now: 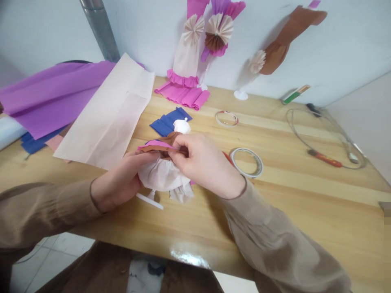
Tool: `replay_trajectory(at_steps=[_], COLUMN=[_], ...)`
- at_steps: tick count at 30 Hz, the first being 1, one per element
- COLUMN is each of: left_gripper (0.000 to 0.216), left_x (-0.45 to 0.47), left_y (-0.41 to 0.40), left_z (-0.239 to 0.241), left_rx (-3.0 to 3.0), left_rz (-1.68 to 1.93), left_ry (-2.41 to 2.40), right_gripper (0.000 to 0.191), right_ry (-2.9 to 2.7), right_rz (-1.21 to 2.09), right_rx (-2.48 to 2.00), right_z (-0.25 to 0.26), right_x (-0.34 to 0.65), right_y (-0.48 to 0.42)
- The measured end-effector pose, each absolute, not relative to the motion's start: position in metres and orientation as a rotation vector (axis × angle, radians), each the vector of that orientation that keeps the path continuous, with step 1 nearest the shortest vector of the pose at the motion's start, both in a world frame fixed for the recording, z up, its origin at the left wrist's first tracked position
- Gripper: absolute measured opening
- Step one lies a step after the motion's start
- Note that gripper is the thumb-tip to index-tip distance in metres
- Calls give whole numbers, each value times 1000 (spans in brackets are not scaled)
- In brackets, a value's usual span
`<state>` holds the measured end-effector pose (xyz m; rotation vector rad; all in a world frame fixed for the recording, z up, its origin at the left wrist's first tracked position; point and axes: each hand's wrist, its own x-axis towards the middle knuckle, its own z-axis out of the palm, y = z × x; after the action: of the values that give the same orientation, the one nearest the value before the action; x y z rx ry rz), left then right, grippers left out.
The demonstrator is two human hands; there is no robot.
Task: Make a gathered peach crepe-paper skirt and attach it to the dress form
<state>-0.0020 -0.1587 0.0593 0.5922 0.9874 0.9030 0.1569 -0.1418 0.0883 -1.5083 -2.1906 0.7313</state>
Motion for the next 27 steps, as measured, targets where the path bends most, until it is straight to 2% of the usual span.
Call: replay_trajectory(at_steps=[5, 8, 12, 16, 19, 27], left_gripper=[12, 12, 16, 15, 15, 21], left_x=[-1, -1, -2, -3, -4, -8], left_y=[-156, -155, -154, -154, -153, -155], left_z=[56, 55, 56, 53, 50, 50], left_rx=[616, 611, 593, 592, 565, 623], left_rz=[914, 882, 845, 849, 837, 769], left_ry=[992, 973, 933, 912, 865, 871], right_gripper=[23, 13, 22, 8, 6, 25], right_ry=[-2258, -2349, -2470, -2449, -2411, -2286], right_rz=[723, 681, 600, 634, 671, 761], right_rx=[-1506, -1534, -1556, -1539, -1506, -1510], right_z=[91, 95, 96, 94, 95, 98], right_x=[154, 157, 166, 170, 170, 170], right_y=[-144, -147, -148, -148, -147, -142])
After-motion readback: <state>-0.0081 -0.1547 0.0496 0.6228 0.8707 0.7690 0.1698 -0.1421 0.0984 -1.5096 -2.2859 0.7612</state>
